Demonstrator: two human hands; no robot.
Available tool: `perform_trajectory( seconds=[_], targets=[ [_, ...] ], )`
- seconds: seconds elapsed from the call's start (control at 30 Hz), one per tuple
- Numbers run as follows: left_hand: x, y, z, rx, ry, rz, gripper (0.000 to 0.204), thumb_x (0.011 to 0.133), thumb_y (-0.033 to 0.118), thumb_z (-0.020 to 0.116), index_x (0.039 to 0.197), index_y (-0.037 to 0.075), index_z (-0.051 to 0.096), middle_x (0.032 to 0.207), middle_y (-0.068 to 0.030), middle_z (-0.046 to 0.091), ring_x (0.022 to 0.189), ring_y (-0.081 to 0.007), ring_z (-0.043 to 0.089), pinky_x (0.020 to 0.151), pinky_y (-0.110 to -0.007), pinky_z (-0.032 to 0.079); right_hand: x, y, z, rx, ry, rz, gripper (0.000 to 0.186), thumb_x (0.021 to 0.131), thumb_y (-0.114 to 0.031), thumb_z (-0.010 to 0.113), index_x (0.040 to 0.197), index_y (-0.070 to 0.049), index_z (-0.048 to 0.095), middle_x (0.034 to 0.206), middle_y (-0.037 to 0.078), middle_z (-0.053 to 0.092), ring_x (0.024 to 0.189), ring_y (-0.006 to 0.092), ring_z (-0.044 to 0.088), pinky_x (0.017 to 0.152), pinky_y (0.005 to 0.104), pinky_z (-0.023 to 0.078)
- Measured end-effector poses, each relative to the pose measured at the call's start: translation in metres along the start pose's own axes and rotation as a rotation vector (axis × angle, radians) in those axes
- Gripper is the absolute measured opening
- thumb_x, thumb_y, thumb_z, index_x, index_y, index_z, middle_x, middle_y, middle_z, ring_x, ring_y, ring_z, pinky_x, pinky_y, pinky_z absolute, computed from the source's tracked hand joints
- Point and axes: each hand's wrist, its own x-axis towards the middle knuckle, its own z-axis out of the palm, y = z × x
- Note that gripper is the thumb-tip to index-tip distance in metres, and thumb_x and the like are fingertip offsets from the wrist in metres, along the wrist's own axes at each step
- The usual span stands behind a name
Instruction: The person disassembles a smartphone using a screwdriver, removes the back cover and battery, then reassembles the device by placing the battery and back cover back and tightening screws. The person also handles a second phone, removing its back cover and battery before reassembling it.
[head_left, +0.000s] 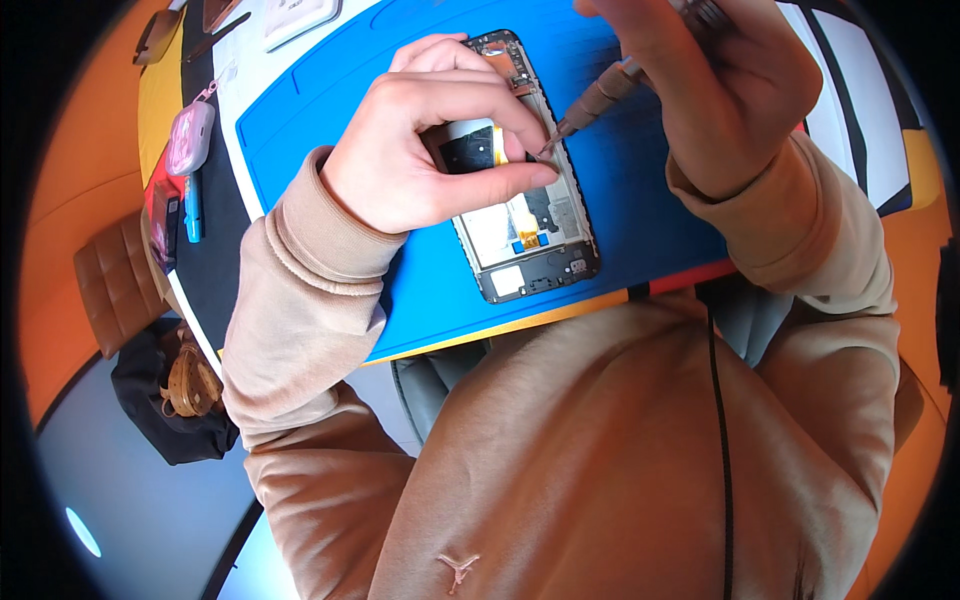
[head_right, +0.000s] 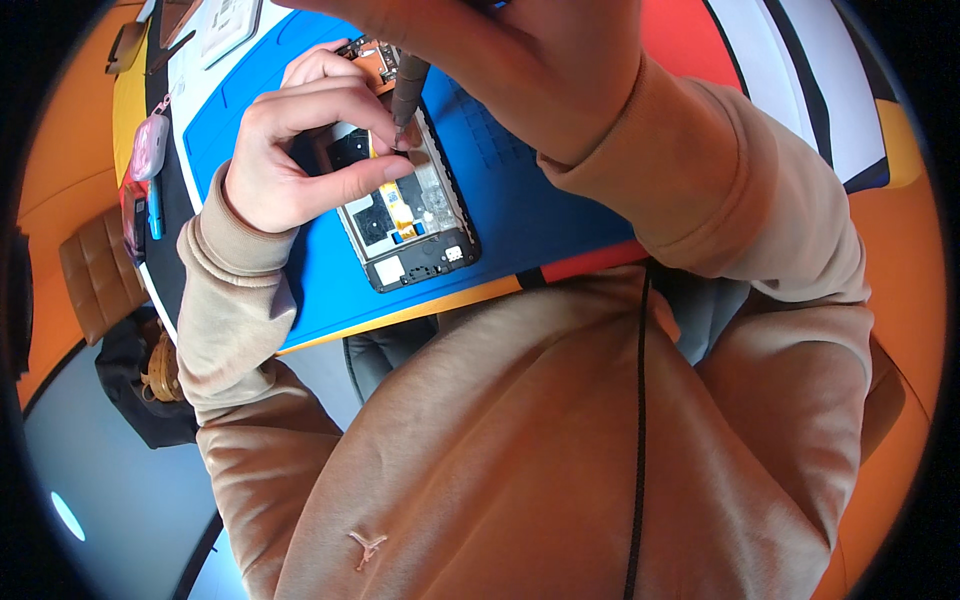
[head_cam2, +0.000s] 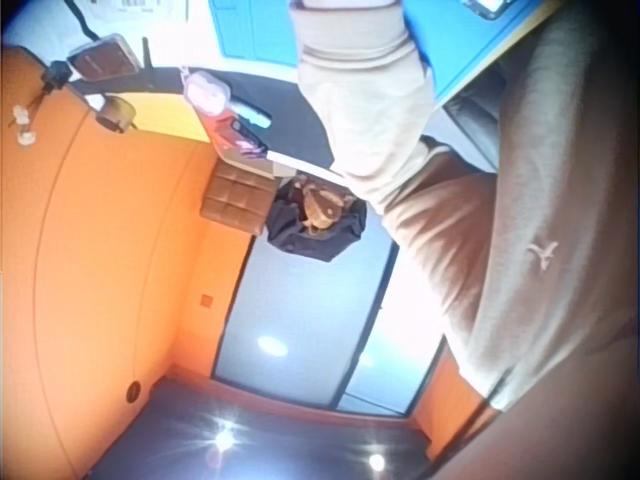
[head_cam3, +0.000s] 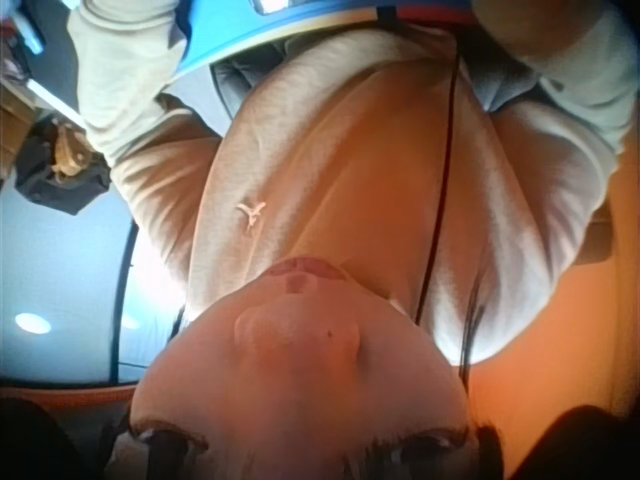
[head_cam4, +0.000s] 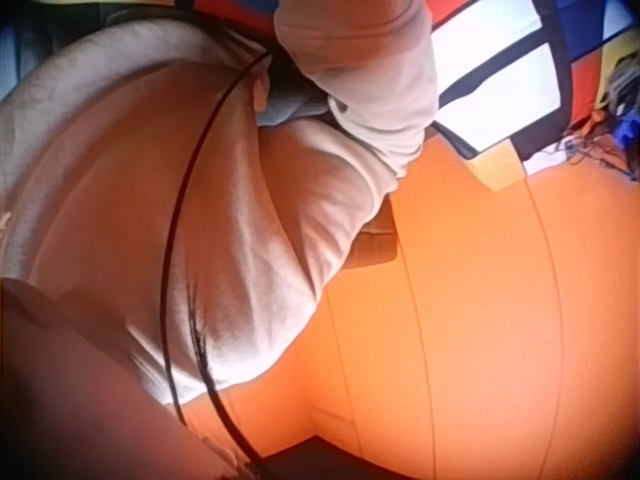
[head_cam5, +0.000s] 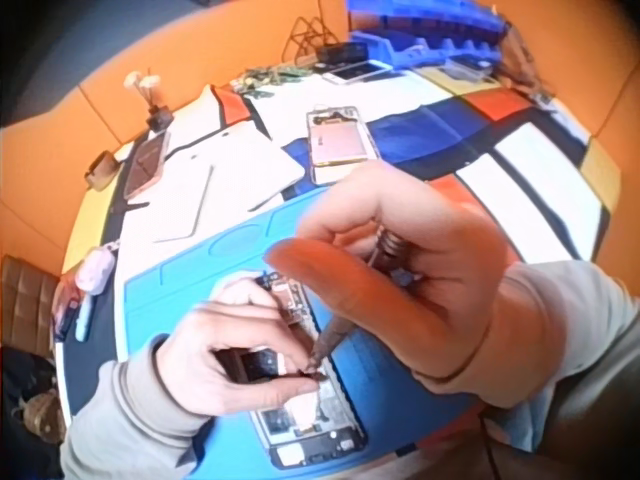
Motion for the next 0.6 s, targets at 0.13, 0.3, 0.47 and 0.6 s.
perform_trajectory(
  seconds=[0.13,0.3,0.47,0.6],
  targets=[
    [0.0,0.0,0.001,0.018,0.015,-0.003,0.01,0.07,0.016,0.08,0.077,0.016,0.074,0.08,0.0053,0.069,0.089,-0.0128,0.056,0.102,-0.042,0.027,0.002,-0.005,-0.002,0.014,-0.045,0.088,0.008,0.087,0.002,0.063,0.091,0.008,0.062,0.074,0.009,0.065,0.053,0.0056,0.058,0.046,0.0162,0.038],
    [0.0,-0.002,0.001,0.02,0.013,-0.004,0.01,0.07,0.017,0.081,0.078,0.017,0.074,0.08,0.006,0.069,0.09,-0.0115,0.055,0.102,-0.039,0.026,0.0,-0.016,0.001,0.053,0.01,0.228,0.008,0.087,0.0,0.064,0.09,0.008,0.063,0.076,0.009,0.065,0.056,0.0054,0.058,0.047,0.0161,0.039],
    [0.0,-0.002,0.001,-0.006,0.015,-0.025,0.01,0.07,0.017,0.081,0.078,0.017,0.075,0.081,0.0061,0.069,0.089,-0.0111,0.055,0.101,-0.037,0.027,0.001,-0.011,0.0,-0.023,-0.019,0.11,0.01,0.086,-0.002,0.065,0.091,0.007,0.064,0.077,0.009,0.065,0.058,0.0068,0.059,0.051,0.0165,0.043],
    [0.001,-0.002,0.001,-0.011,0.009,-0.02,0.01,0.07,0.018,0.081,0.078,0.017,0.075,0.081,0.0063,0.069,0.088,-0.0107,0.056,0.1,-0.037,0.028,0.003,-0.009,-0.002,-0.021,-0.033,0.086,0.012,0.086,-0.002,0.066,0.091,0.008,0.064,0.079,0.01,0.065,0.059,0.0077,0.06,0.052,0.0172,0.045]
  ],
)
